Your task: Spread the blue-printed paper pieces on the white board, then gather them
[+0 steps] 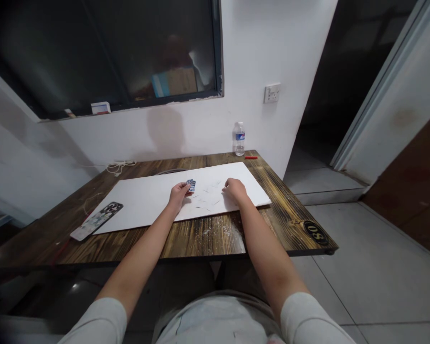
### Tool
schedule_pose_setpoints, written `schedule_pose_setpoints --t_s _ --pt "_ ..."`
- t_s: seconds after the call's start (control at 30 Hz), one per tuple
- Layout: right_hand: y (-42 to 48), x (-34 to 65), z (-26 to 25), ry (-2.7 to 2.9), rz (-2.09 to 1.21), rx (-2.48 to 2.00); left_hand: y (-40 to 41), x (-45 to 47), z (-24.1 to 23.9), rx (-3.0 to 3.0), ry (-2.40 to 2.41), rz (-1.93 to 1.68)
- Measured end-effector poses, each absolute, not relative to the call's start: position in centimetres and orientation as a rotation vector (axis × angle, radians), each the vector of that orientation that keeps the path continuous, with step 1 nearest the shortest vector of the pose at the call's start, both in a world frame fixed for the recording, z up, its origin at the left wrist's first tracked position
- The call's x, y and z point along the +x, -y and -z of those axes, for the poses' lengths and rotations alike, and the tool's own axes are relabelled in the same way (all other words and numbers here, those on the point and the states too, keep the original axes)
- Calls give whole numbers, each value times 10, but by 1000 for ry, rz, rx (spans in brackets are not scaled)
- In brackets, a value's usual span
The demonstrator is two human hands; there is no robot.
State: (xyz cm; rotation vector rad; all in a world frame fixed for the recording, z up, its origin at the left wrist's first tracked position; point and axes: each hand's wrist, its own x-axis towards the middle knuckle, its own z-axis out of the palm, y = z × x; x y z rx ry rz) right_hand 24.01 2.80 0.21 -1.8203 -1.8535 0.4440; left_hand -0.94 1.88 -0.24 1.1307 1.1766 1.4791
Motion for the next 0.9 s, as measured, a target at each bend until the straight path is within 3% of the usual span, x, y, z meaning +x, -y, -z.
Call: schedule_pose_setpoints --t_s 0.37,0.67,0.9 --pt "-31 207 -1 1684 -778 -1071 -19 -6 5 1175 -1104 -1385" --pt "-8 180 -4 1710 -349 -836 -13 -4 4 1229 -1035 -1287" --pt "0 168 0 1930 -306 -909 -8 -1 2 1183 -936 -1277"
